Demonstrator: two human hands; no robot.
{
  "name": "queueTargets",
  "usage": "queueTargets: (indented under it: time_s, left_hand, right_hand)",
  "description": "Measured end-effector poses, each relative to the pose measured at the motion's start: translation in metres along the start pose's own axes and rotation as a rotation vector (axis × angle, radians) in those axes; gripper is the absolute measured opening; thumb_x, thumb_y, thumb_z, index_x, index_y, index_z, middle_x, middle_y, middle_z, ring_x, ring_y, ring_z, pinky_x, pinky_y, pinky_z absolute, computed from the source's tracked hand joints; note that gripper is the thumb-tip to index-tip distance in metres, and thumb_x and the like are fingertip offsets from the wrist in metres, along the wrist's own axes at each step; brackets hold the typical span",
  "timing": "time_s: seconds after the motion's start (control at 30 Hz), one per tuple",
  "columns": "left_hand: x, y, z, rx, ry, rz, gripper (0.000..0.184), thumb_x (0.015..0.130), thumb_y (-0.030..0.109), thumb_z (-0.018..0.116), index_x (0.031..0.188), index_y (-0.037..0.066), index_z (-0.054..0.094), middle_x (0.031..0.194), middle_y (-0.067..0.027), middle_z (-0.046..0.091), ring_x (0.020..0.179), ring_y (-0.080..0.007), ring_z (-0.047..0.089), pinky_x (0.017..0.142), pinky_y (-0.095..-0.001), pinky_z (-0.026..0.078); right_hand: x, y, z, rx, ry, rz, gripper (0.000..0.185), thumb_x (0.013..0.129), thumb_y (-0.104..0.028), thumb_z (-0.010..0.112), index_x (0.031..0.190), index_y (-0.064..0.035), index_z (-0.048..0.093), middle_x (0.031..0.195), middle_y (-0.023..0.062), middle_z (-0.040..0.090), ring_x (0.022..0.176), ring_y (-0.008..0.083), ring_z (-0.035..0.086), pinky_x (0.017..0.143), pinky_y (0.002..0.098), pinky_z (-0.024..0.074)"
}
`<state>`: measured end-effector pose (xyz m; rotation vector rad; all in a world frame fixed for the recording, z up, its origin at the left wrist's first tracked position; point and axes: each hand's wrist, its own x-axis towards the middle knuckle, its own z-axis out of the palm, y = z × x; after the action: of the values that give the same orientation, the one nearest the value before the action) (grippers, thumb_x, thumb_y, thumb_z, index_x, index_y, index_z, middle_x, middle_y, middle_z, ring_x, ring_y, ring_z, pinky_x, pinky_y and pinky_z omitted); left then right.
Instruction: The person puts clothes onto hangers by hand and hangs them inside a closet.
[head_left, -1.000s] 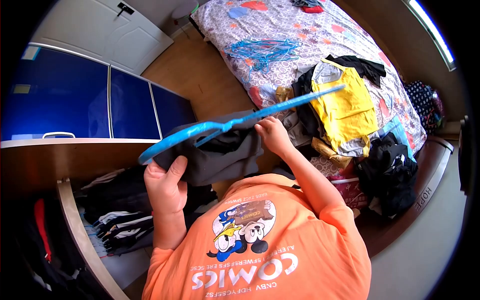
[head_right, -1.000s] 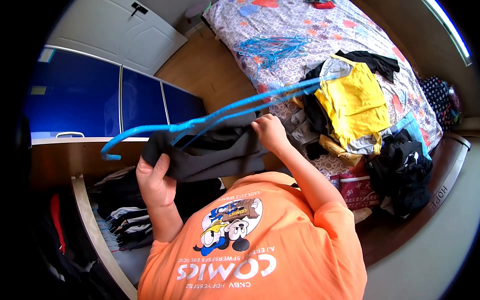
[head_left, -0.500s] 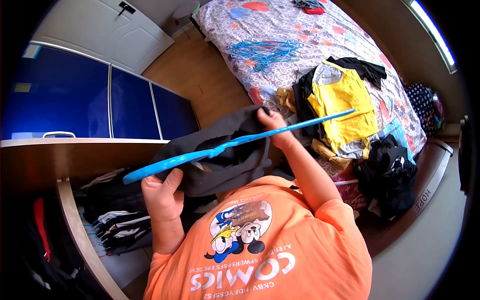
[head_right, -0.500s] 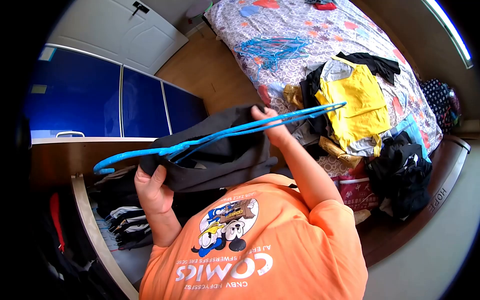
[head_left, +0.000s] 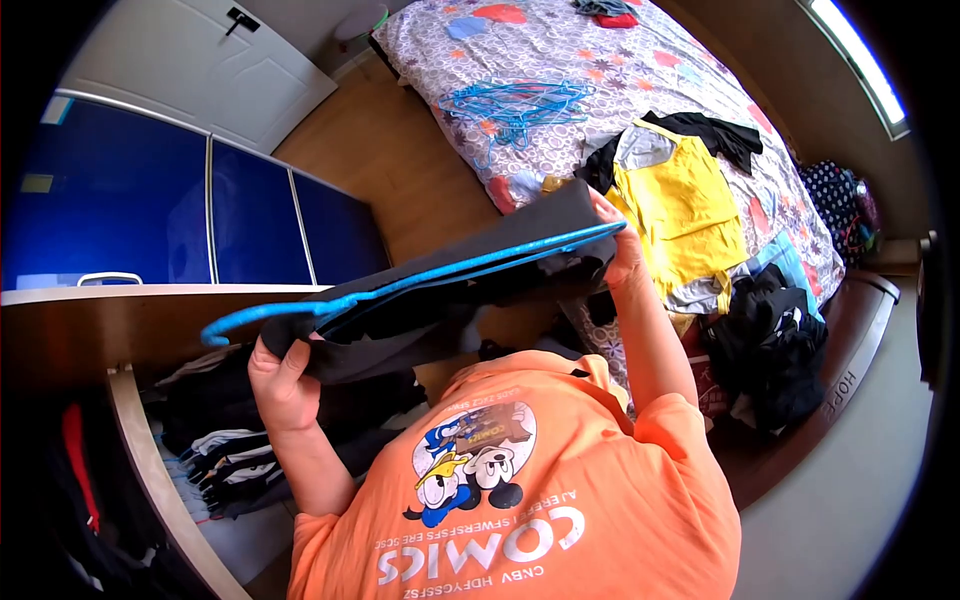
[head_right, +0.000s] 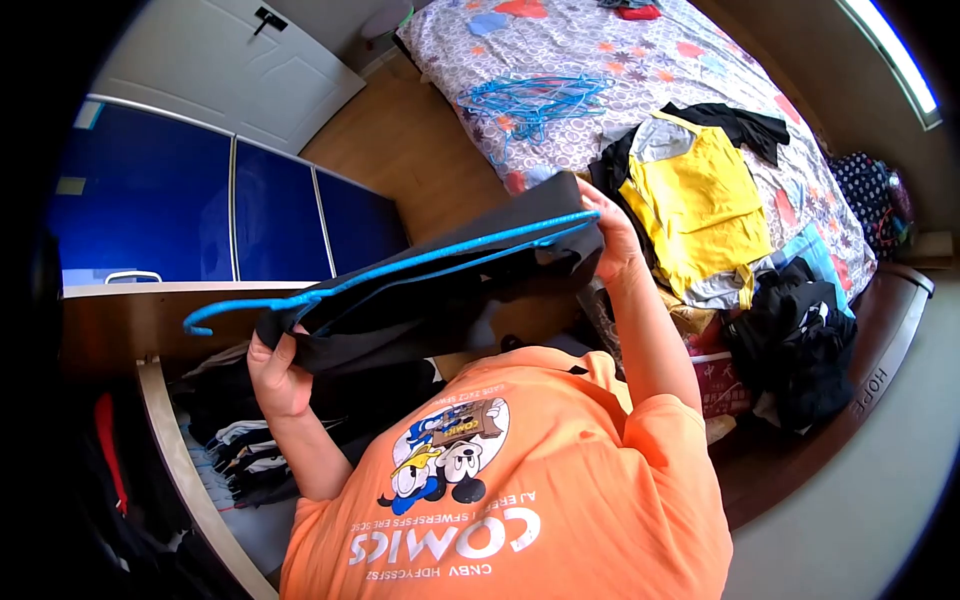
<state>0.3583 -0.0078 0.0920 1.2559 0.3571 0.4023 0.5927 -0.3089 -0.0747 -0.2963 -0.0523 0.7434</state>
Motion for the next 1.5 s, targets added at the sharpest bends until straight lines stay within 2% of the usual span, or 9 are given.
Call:
queueTargets:
  time_s: [0.07, 0.13, 0.2, 0.23, 0.33, 0.83, 1.2, 1.47, 1.5]
  left_hand:
    - [0.0, -0.001, -0.002, 0.072, -0.007, 0.013, 0.03, 0.08, 0.005, 0.069, 0.107, 0.003, 0.058, 0.095, -0.0059, 0.065, 0.08, -0.0137, 0.06, 0.073, -0.0242, 0.049]
    - [0.001, 0.0, -0.001, 0.09, -0.017, 0.01, 0.029, 0.08, 0.004, 0.069, 0.107, 0.002, 0.06, 0.096, -0.0055, 0.066, 0.085, -0.0146, 0.06, 0.08, -0.0263, 0.047]
    - [0.002, 0.002, 0.004, 0.126, 0.018, 0.024, 0.029, 0.08, 0.005, 0.069, 0.106, -0.002, 0.061, 0.097, -0.0081, 0.066, 0.089, -0.0161, 0.06, 0.085, -0.0276, 0.045]
    - [0.002, 0.001, 0.0, 0.125, 0.017, 0.024, 0.029, 0.08, 0.005, 0.069, 0.106, -0.002, 0.061, 0.097, -0.0081, 0.066, 0.089, -0.0161, 0.06, 0.085, -0.0276, 0.045]
    - [0.003, -0.005, -0.011, 0.199, 0.037, 0.015, 0.027, 0.082, 0.003, 0.066, 0.107, -0.003, 0.06, 0.099, -0.0094, 0.066, 0.091, -0.0166, 0.061, 0.086, -0.0274, 0.046]
    - [0.0, -0.013, -0.017, -0.011, 0.142, 0.112, 0.02, 0.085, 0.0, 0.06, 0.105, 0.0, 0.06, 0.101, -0.0103, 0.065, 0.091, -0.0192, 0.062, 0.087, -0.0319, 0.049]
    - [-0.001, -0.028, -0.012, 0.208, 0.224, 0.285, 0.021, 0.085, -0.001, 0.062, 0.106, -0.003, 0.06, 0.1, -0.0071, 0.064, 0.09, -0.0138, 0.059, 0.086, -0.0258, 0.045]
    - [-0.007, -0.043, 0.002, 0.3, 0.111, 0.163, 0.023, 0.084, 0.001, 0.064, 0.106, -0.001, 0.06, 0.098, -0.0049, 0.064, 0.087, -0.0114, 0.059, 0.083, -0.0236, 0.045]
    - [-0.008, -0.045, 0.005, 0.33, 0.112, 0.158, 0.023, 0.083, 0.001, 0.065, 0.105, -0.001, 0.061, 0.096, -0.0039, 0.064, 0.086, -0.0104, 0.058, 0.082, -0.022, 0.045]
  right_hand:
    - [-0.002, -0.006, 0.032, 0.011, 0.077, -0.045, 0.057, 0.079, -0.009, 0.064, 0.131, -0.0005, 0.041, 0.109, 0.017, 0.062, 0.101, 0.0272, 0.061, 0.092, 0.0424, 0.0479]
    - [-0.001, -0.01, 0.033, 0.02, 0.152, -0.086, 0.058, 0.081, -0.008, 0.061, 0.135, -0.0019, 0.039, 0.107, 0.0174, 0.062, 0.101, 0.0276, 0.062, 0.091, 0.0427, 0.0486]
    - [0.005, -0.022, -0.003, 0.024, 0.04, -0.129, 0.06, 0.085, -0.004, 0.055, 0.14, -0.0056, 0.032, 0.107, 0.0181, 0.063, 0.098, 0.0275, 0.063, 0.088, 0.0412, 0.051]
    - [0.006, -0.027, -0.011, 0.062, -0.025, -0.113, 0.059, 0.088, -0.003, 0.048, 0.143, -0.0098, 0.028, 0.119, 0.0207, 0.057, 0.104, 0.0287, 0.061, 0.09, 0.0417, 0.0499]
    - [0.001, -0.035, -0.004, -0.003, -0.022, -0.139, 0.06, 0.087, -0.003, 0.048, 0.143, -0.0095, 0.028, 0.117, 0.0204, 0.058, 0.103, 0.0284, 0.061, 0.088, 0.0421, 0.0507]
    - [-0.015, -0.027, 0.027, -0.07, 0.084, -0.111, 0.061, 0.084, 0.0, 0.052, 0.141, -0.0094, 0.032, 0.111, 0.0192, 0.061, 0.094, 0.0283, 0.065, 0.082, 0.0397, 0.0543]
    - [-0.025, -0.013, 0.07, 0.049, 0.07, -0.078, 0.06, 0.083, 0.0, 0.052, 0.14, -0.0101, 0.034, 0.12, 0.0199, 0.056, 0.103, 0.0303, 0.061, 0.089, 0.0431, 0.0505]
    - [-0.023, 0.013, 0.107, 0.058, 0.106, -0.076, 0.051, 0.084, 0.006, 0.052, 0.133, -0.0085, 0.044, 0.105, 0.0163, 0.062, 0.092, 0.0238, 0.064, 0.081, 0.0377, 0.0535]
    - [-0.023, 0.016, 0.109, 0.087, 0.106, -0.044, 0.049, 0.083, 0.008, 0.051, 0.128, -0.0118, 0.049, 0.114, 0.0195, 0.058, 0.102, 0.0305, 0.06, 0.087, 0.0427, 0.0504]
